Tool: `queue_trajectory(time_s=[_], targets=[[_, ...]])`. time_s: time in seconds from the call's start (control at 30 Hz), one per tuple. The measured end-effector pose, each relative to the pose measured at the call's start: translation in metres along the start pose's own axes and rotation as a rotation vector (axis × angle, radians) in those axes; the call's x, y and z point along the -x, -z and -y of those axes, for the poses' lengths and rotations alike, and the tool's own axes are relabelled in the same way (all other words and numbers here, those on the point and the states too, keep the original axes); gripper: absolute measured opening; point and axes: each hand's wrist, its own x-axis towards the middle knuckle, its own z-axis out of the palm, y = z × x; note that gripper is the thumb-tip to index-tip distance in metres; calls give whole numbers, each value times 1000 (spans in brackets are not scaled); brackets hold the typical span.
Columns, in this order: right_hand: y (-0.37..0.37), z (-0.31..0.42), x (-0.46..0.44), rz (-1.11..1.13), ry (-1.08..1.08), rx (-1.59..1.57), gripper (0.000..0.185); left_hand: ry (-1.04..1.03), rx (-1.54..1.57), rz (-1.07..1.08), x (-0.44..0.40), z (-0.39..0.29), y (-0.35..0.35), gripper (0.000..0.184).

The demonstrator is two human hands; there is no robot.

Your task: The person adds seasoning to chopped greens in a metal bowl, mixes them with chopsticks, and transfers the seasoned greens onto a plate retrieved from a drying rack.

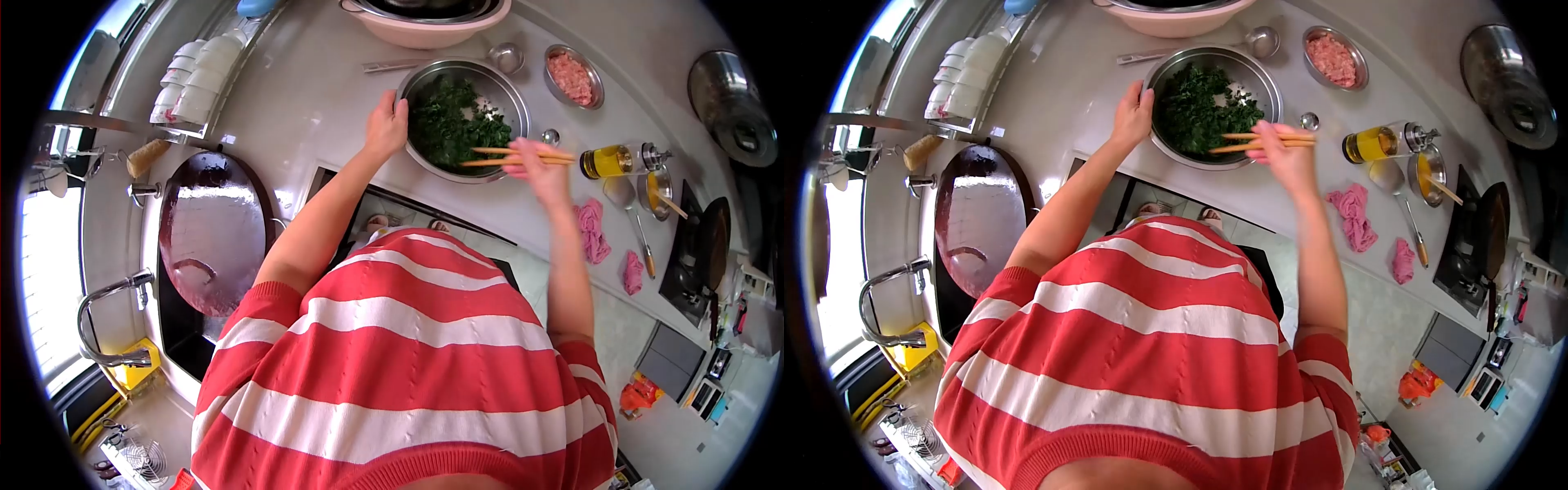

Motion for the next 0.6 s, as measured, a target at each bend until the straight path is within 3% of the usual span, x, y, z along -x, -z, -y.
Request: queue_trajectory(time_s=[0.07, 0.23, 0.33, 0.43, 0.6], targets=[[-22, -23, -13, -53, 11, -222, 30, 12, 1, 21, -4, -1, 0, 28], [-19, 8, -30, -170, 164, -195, 33, -46, 80, -56, -3, 2, -5, 28], [-37, -20, -53, -145, 298, -229, 33, 10, 104, 31, -4, 0, -1, 30], [-23, -31, -52, -93, 153, -135, 32, 36, -86, 5, -3, -6, 1, 31], [24, 20, -11, 0, 52, 146, 29, -15, -64, -40, -3, -3, -2, 31]])
